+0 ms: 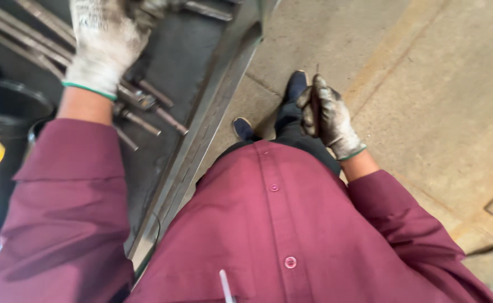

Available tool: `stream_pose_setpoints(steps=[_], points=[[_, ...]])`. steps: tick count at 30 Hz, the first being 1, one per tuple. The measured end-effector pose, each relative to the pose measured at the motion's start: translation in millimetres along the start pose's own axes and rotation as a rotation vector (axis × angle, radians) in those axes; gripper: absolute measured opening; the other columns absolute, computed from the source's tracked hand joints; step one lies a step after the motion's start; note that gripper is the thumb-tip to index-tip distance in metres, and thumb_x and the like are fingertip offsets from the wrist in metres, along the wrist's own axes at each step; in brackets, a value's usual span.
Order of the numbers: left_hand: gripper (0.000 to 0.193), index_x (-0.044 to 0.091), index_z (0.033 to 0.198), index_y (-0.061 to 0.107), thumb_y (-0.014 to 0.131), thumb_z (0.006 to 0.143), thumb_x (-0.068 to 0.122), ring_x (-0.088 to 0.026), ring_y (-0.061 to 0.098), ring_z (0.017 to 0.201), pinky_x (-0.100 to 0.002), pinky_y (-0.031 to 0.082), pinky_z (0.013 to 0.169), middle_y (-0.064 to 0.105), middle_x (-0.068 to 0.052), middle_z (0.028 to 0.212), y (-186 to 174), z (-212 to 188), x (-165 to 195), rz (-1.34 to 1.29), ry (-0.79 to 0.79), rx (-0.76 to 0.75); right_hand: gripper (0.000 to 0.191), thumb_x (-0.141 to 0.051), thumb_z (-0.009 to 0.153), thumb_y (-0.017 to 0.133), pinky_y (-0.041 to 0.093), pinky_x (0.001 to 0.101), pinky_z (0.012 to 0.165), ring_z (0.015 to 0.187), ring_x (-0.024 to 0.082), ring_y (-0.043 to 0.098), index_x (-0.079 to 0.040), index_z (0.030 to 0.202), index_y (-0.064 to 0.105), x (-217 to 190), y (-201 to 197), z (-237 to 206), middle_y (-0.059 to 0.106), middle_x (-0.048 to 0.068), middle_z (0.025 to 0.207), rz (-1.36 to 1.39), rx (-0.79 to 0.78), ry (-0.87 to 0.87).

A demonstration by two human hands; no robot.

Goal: The person works at a metal workbench handling tubes with threaded fittings, gripping each tube and running a file along its end, then placing finished tubes in a row with other completed assemblies on the bench.

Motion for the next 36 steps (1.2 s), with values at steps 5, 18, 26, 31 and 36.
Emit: stream_pose_setpoints(steps=[5, 18, 26, 31, 36], points=[[0.053, 0.019, 0.117, 0.077, 0.077, 0.073, 0.048, -0.032, 0.068, 0.108, -0.048, 0.05, 0.093, 0.073, -0.008, 0.11, -11.8, -29.3, -0.9, -0.082, 0.13, -0.436, 0.061, -0.057, 0.106, 0.042, 0.043, 0.0341, 0.037, 0.034, 0.018, 0.043, -0.003, 0.085, 0.06, 6.5, 11.9, 1.8, 0.048, 0.006, 0.05, -0.062, 0.012, 0.054], [0.048, 0.031, 0.113, 0.078, 0.072, 0.07, 0.05, -0.021, 0.065, 0.113, -0.039, 0.048, 0.095, 0.071, 0.0, 0.107, -18.5, -31.7, 41.0, 0.281, 0.329, -0.233, 0.053, -0.052, 0.107, 0.045, 0.037, 0.0276, 0.039, 0.038, 0.014, 0.048, -0.005, 0.092, 0.062, -0.1, 48.7, -4.7, 0.053, 0.003, 0.053, -0.287, -0.073, 0.058], [0.023, 0.026, 0.117, 0.075, 0.073, 0.094, 0.024, -0.024, 0.061, 0.12, -0.042, 0.043, 0.103, 0.065, -0.003, 0.116, 28.3, -23.4, 45.0, 0.14, 0.273, -0.263, 0.035, -0.031, 0.101, 0.061, 0.05, 0.0314, 0.054, 0.059, 0.014, 0.059, -0.007, 0.127, 0.065, -19.0, 86.9, 6.0, 0.059, 0.004, 0.076, -0.399, -0.213, -0.124], [0.021, 0.021, 0.113, 0.076, 0.074, 0.093, 0.026, -0.028, 0.056, 0.125, -0.046, 0.041, 0.106, 0.063, -0.007, 0.119, 32.6, -13.3, 74.9, -0.056, 0.285, -0.208, 0.025, -0.03, 0.113, 0.06, 0.055, 0.0435, 0.077, 0.089, 0.034, 0.071, -0.006, 0.122, 0.062, -64.6, 121.6, 3.3, 0.07, 0.015, 0.097, -0.936, -0.169, -0.774], [0.017, 0.013, 0.115, 0.077, 0.076, 0.099, 0.019, -0.035, 0.051, 0.125, -0.049, 0.037, 0.103, 0.062, -0.011, 0.122, 27.6, -10.4, 79.5, -0.436, 0.187, -0.088, 0.022, -0.025, 0.103, 0.061, 0.055, 0.0433, 0.077, 0.093, 0.034, 0.07, -0.008, 0.117, 0.061, -70.5, 121.6, 18.0, 0.068, 0.015, 0.1, -0.994, -0.147, -0.75]])
Point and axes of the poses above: each hand's wrist, its own z-axis towards the middle knuckle, its own y-axis out of the palm, x = y × z, the point moved 9 cm from there along z, towards the middle knuckle
